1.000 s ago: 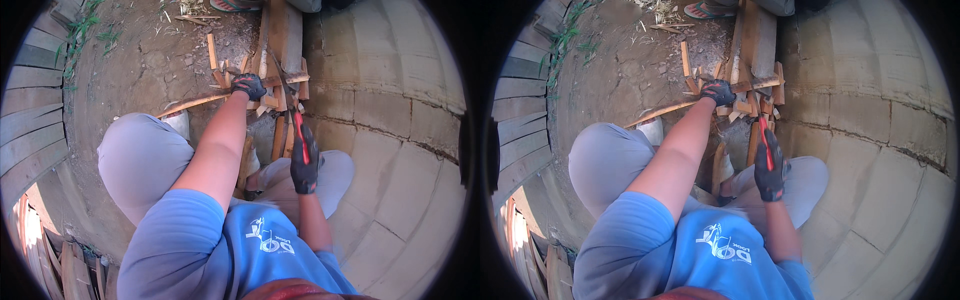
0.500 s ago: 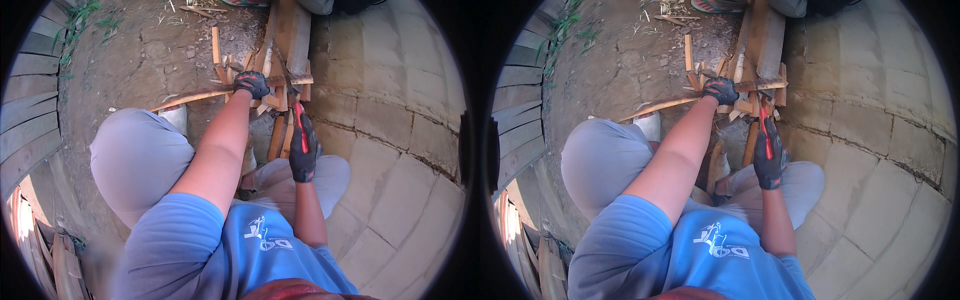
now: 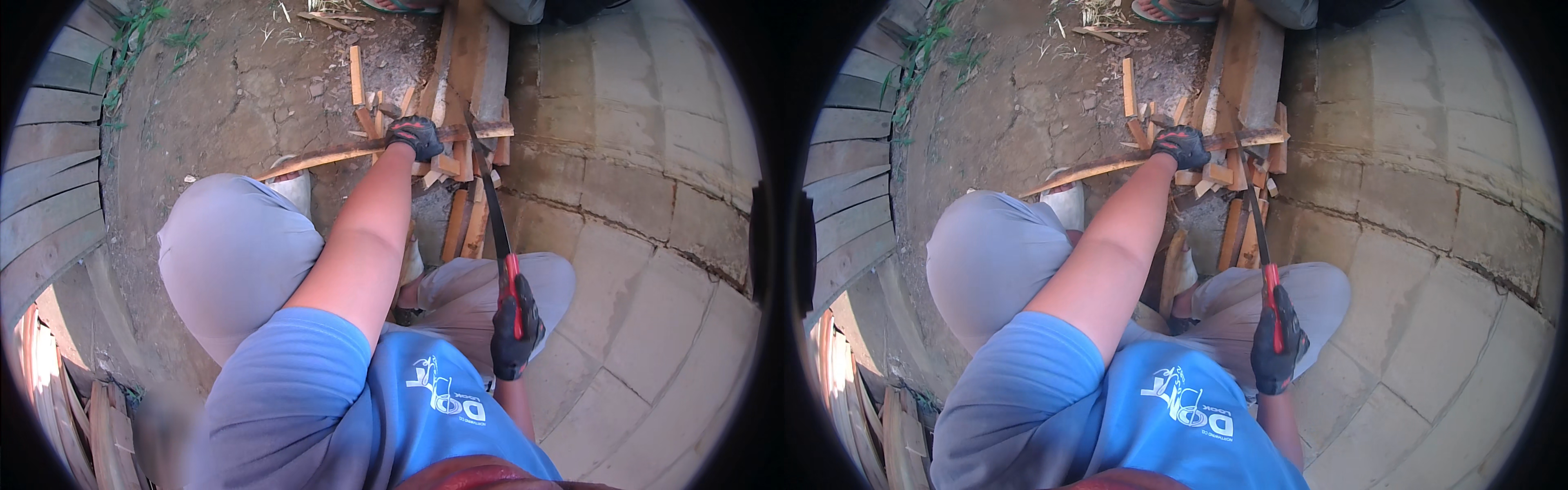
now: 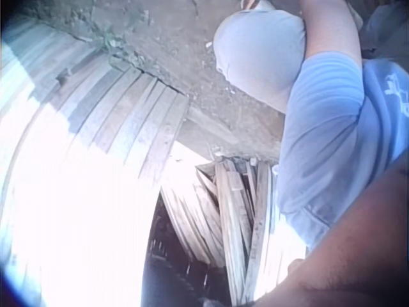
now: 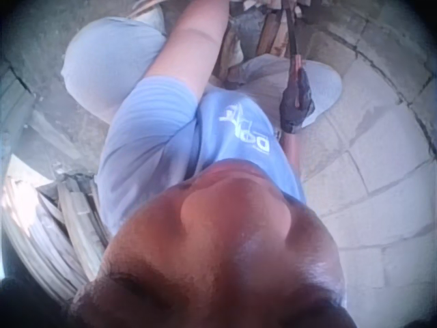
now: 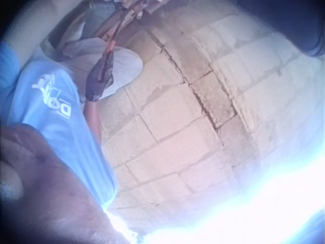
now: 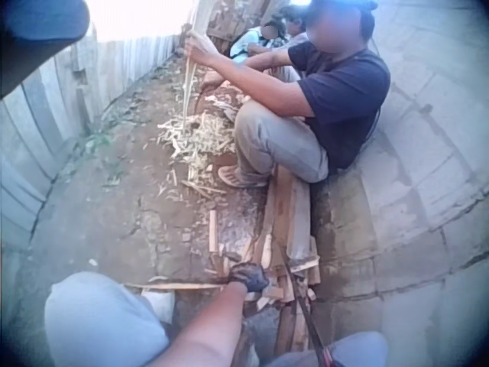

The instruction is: The person sits on the ground and uses a hand saw to cut a thin wooden stick. They hold the stick with one hand and saw with the other, producing small wood shavings. Another person is visible in the background working with similar materials.

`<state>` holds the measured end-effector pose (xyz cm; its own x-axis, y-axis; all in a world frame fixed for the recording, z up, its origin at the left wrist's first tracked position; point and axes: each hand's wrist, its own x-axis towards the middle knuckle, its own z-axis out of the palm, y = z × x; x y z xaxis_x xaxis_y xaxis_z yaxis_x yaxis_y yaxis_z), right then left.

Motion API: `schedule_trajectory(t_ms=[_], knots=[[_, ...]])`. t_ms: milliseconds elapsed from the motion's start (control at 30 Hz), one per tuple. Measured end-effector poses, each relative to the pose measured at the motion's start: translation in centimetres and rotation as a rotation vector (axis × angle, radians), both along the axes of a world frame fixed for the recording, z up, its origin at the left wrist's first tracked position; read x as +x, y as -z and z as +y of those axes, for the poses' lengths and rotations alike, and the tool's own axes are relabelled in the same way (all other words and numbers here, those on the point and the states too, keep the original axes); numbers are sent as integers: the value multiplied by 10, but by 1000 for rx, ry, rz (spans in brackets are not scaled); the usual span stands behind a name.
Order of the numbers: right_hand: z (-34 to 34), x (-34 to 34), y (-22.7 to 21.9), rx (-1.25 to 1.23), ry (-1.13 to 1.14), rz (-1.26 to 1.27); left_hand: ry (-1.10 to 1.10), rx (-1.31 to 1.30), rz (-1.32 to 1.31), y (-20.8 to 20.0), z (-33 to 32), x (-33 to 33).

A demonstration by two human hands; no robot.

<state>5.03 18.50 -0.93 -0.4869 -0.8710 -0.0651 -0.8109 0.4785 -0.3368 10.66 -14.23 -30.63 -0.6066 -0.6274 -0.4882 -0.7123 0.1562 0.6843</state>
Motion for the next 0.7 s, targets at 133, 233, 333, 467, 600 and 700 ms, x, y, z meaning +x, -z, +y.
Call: schedule_trajectory(t_ms=[133, 233, 333, 467, 600, 700], knots=[[18, 3, -5, -61, -68, 70, 17, 17, 3, -2, -2, 5], [-16, 0, 13, 42, 8, 13, 7, 50, 7, 2, -2, 2], [-81, -23, 65, -84, -110, -42, 9, 50, 10, 1, -2, 5], [-167, -47, 129, -196, -167, -4, 12, 28, 17, 9, -4, 2], [-198, -46, 148, -137, -98, -59, 11, 1, 13, 3, -1, 1], [-189, -45, 137, -101, -46, -80, 38, -19, 17, 7, -1, -1]])
